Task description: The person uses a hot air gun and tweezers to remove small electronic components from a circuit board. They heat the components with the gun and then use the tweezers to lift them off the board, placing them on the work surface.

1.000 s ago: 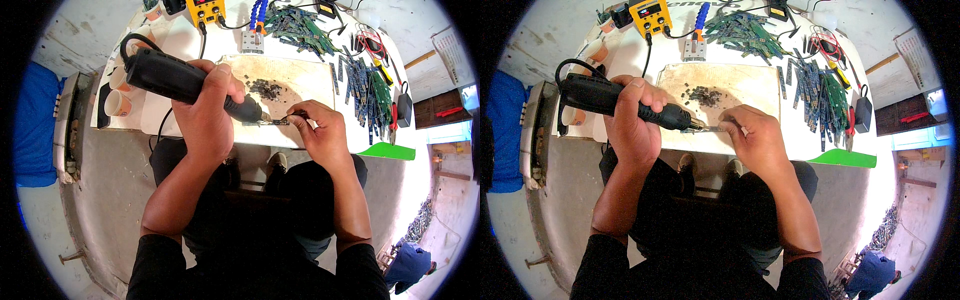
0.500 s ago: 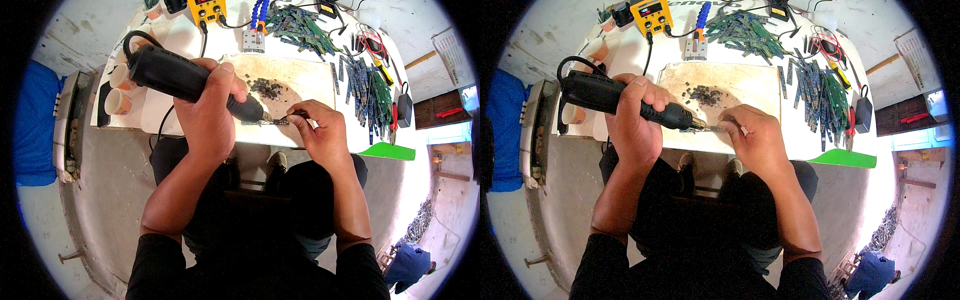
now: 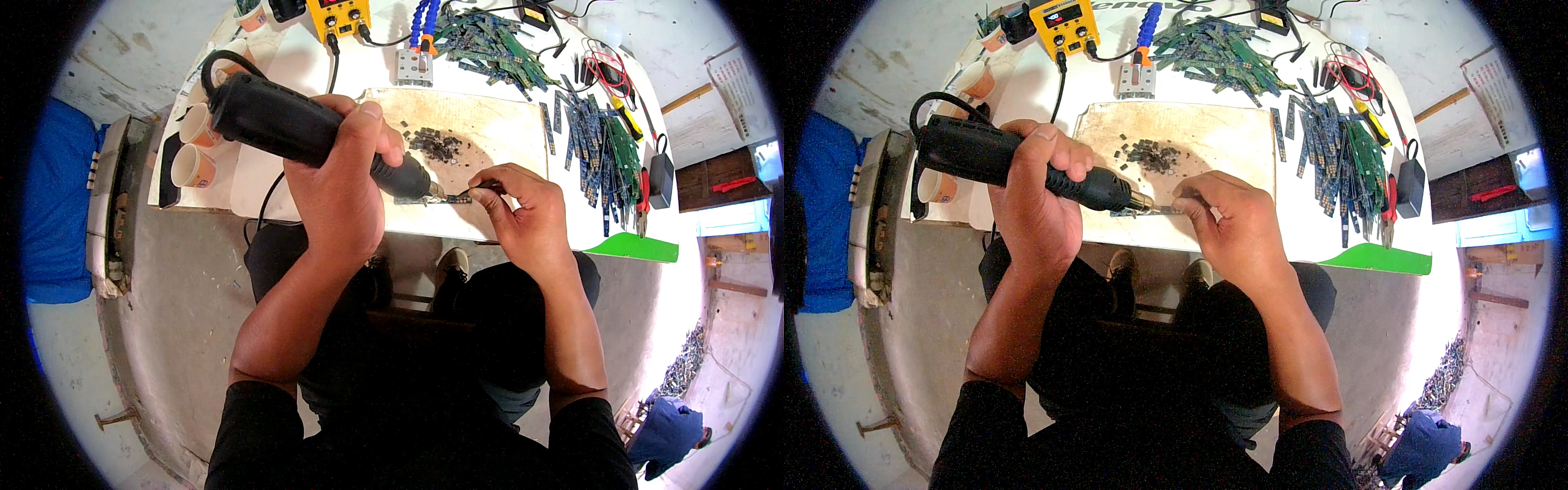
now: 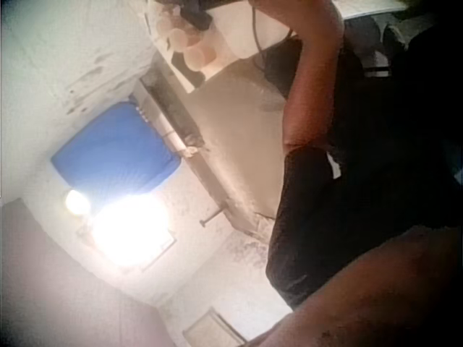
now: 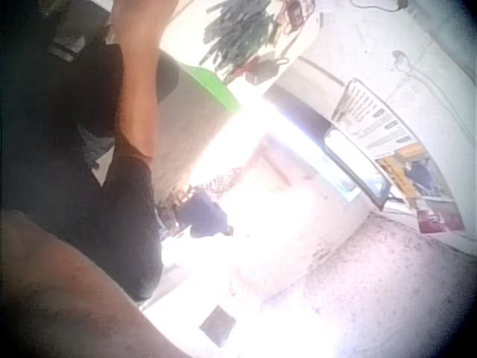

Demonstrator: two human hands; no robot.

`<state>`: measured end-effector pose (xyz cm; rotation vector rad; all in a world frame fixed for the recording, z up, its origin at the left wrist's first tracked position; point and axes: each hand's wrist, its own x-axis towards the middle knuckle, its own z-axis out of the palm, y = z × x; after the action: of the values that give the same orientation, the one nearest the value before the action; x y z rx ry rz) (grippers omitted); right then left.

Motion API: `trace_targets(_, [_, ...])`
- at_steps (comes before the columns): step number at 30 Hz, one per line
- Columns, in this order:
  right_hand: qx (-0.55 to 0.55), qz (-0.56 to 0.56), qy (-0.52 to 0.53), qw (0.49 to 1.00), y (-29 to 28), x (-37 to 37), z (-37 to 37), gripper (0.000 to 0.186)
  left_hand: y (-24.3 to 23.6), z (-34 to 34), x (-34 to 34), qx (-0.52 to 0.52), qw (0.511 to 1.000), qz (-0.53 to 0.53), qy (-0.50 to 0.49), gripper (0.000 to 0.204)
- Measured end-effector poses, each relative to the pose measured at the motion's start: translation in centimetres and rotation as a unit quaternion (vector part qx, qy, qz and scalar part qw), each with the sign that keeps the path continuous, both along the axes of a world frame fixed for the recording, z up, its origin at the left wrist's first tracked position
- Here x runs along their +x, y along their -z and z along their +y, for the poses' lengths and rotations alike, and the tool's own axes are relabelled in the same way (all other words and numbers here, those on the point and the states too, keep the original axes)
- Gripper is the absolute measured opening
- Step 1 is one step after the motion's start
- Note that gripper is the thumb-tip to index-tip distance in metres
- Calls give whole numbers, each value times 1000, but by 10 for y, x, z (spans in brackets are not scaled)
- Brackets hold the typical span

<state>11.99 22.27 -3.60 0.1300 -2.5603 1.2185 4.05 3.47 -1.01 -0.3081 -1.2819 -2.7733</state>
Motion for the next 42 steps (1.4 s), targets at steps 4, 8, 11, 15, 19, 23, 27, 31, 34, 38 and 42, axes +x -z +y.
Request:
trace_targets(4, [-2,4,-1,1000,1,0,0,12,1,-2,-1,-8,1000,12,-2,8])
trace_targets(8, [-5,14,2,1000,3,0,1,12,2,-2,-1,-2,1000,11,-7,9])
trace_targets(11, [-4,63,57,996,5,-6,-2,12,3,-3,-3,-4,1000,14,-13,10])
trace_targets(15, [-34,76,94,992,9,-16,-7,11,1,-2,-1,13,1000,8,-10,12])
trace_targets(19, [-2,38,106,994,2,-7,0,10,0,0,0,3,1000,-4,-15,12])
trace_targets(23, [-1,-15,104,994,-1,1,12,7,1,2,2,22,1000,-1,5,12])
trace_targets(27, [1,-38,84,996,-1,2,10,6,5,3,2,21,999,20,18,11])
trace_targets(31, [-14,-25,58,998,-2,3,7,8,6,4,3,24,999,23,32,11])
trace_targets(34, [-11,-27,48,998,-3,3,7,12,6,4,4,21,999,21,31,11])
trace_targets(38, [0,-15,37,999,-3,3,10,12,6,5,4,18,999,15,28,11])
trace_targets(42, [6,4,13,1000,-3,3,7,12,8,4,4,18,999,11,31,11])
